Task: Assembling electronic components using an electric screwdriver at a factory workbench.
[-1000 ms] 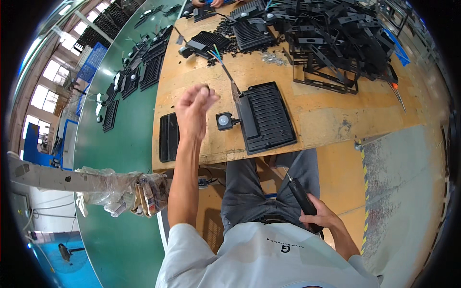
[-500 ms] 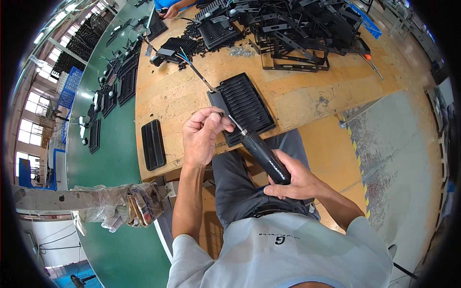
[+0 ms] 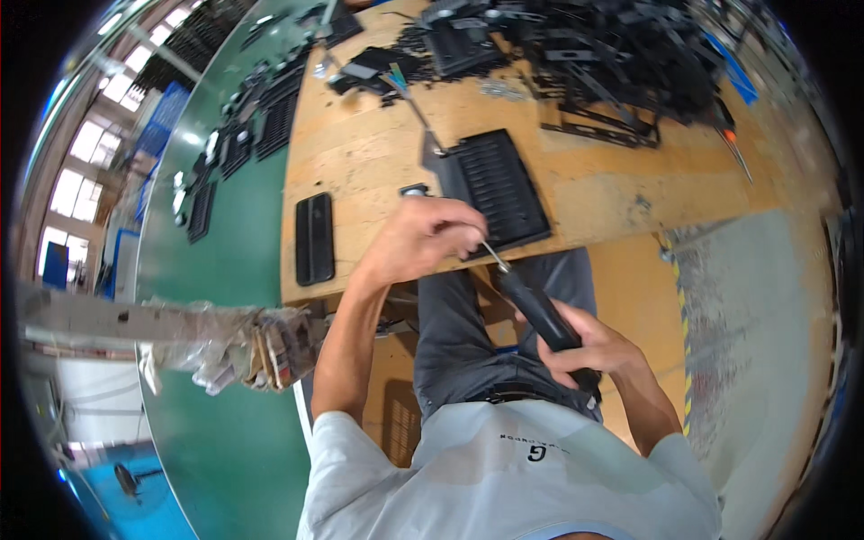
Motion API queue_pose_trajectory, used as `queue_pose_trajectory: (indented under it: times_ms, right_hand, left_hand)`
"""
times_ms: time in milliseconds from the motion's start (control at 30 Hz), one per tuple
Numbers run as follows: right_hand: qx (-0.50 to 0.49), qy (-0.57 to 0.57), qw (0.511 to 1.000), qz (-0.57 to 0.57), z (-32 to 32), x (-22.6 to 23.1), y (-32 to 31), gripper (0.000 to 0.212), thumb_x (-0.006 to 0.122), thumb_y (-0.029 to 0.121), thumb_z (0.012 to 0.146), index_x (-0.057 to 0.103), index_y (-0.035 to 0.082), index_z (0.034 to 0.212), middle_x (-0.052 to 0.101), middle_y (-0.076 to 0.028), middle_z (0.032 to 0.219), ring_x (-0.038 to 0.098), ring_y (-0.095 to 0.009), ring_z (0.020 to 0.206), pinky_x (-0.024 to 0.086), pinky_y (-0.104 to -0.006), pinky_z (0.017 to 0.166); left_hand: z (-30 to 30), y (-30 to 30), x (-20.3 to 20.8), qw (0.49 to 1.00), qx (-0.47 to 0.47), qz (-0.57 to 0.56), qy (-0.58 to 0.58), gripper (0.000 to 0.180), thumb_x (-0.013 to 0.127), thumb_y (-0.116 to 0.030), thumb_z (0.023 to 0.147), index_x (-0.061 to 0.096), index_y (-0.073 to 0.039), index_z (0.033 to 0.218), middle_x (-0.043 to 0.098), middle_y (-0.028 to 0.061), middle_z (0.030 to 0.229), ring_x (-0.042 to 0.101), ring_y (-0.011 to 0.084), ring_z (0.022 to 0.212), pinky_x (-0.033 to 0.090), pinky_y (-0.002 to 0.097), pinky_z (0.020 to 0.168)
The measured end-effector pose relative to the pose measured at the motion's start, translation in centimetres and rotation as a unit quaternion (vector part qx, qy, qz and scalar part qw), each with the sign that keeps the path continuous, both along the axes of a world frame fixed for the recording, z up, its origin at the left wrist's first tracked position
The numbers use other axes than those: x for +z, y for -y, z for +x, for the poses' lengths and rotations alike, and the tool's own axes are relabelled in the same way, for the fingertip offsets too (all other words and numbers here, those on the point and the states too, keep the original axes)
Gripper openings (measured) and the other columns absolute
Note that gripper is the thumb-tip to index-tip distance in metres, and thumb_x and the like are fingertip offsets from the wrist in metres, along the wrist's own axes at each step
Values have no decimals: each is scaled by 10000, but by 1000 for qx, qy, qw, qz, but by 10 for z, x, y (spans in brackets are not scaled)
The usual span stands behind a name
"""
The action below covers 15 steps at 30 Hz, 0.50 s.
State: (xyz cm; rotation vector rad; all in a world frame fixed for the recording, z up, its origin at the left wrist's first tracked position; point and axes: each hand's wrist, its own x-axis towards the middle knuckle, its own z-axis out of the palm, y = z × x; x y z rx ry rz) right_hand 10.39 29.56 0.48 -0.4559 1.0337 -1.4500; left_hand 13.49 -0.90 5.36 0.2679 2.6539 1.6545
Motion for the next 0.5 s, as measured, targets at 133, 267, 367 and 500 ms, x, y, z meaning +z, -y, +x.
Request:
queue_pose_trajectory:
  times_ms: [133, 267, 367, 500]
  right_hand:
    - [-28, 67, 997, -35, 14, -14, -4, 726, 762, 74, 832, 375, 17, 1444, 571, -56, 790, 580, -149, 527, 489, -290, 501]
    - [-113, -167, 979, 15, 29, -22, 3, 737, 803, 111, 811, 406, 23, 1426, 564, -26, 804, 568, -95, 631, 498, -294, 568]
    - [-172, -271, 946, 49, 34, -30, 0, 756, 836, 163, 792, 431, 25, 1416, 578, -19, 825, 568, -96, 680, 497, -285, 639]
    - [-204, -325, 922, 46, 34, -27, 9, 762, 874, 129, 757, 447, 12, 1378, 592, 9, 828, 543, -69, 719, 460, -252, 654]
  left_hand:
    - [-7, -9, 21, 996, -39, -74, 18, 110, 717, -75, 912, 710, 35, 911, 690, 47, 768, 663, 119, 674, 529, 265, 620]
    - [-7, -24, 4, 985, 19, 157, 71, 117, 711, -89, 926, 701, 27, 936, 688, 39, 763, 661, 126, 660, 539, 275, 635]
    - [-7, -45, -22, 926, 24, 364, 100, 133, 670, -111, 964, 677, 15, 1007, 690, 51, 780, 664, 128, 680, 548, 279, 662]
    - [-6, -60, -27, 922, 77, 375, 58, 225, 636, -163, 998, 652, 28, 1115, 668, 59, 797, 656, 139, 756, 536, 276, 734]
